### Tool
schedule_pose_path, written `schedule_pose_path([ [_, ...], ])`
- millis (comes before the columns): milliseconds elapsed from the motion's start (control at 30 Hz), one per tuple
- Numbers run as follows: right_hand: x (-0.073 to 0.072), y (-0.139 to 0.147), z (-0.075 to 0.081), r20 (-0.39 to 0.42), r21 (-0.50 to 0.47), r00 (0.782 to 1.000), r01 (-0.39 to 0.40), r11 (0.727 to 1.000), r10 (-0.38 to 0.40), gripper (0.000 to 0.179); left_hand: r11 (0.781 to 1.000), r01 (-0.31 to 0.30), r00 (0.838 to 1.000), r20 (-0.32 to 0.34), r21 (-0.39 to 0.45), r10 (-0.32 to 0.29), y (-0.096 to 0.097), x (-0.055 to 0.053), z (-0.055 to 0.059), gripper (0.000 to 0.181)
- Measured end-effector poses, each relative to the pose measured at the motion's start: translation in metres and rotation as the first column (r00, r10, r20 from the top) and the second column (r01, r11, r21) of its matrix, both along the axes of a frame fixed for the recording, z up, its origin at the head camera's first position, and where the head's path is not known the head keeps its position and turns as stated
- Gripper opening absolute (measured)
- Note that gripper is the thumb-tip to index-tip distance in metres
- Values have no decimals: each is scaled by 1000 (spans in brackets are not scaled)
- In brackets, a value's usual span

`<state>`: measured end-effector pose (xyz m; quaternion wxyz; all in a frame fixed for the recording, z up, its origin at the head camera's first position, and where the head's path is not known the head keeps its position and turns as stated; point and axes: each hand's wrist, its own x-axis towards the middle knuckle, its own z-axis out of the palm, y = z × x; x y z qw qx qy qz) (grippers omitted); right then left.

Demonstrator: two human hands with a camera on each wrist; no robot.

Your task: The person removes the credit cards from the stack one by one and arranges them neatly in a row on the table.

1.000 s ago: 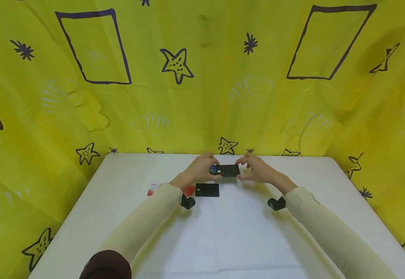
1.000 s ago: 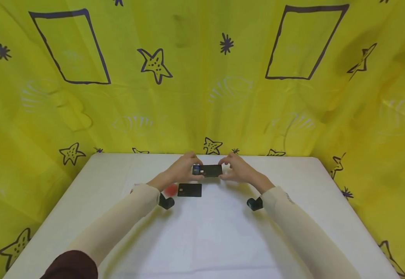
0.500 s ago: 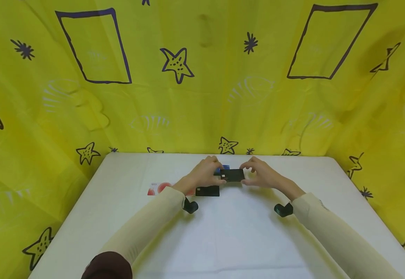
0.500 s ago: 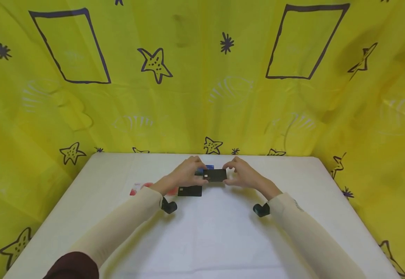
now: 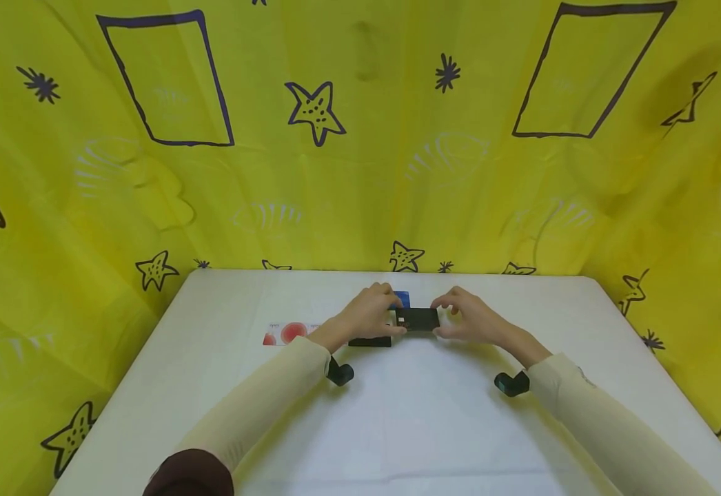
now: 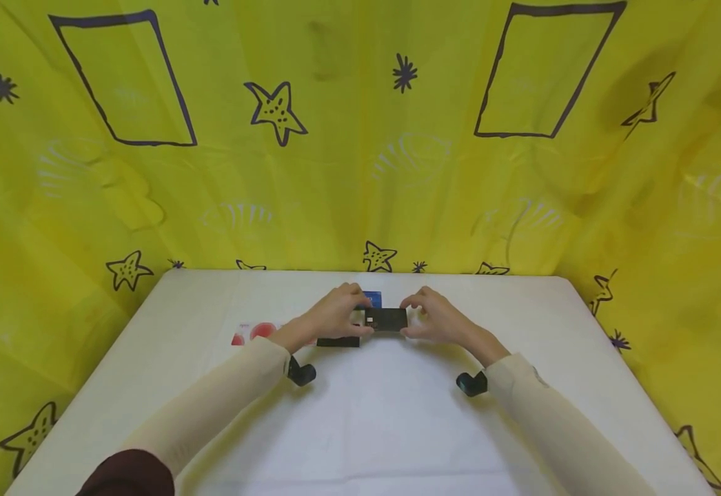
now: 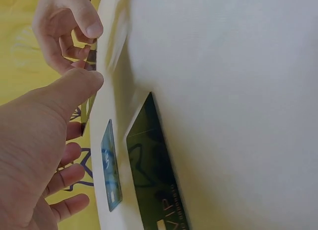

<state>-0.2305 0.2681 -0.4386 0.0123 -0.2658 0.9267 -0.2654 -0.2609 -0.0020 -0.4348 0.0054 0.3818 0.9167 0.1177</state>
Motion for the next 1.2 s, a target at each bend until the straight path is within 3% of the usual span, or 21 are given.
schedule_pose_path([
  [700,12,-7,-10,9,-12,1000,5,1000,-5,45,998,18,999,27,58,-20,-9,12,-13,51],
  [1200,15,-11,-14,40,4,999,2,1000,-2,45,1000,-5,998,63,23,4,-10,13,-20,49],
])
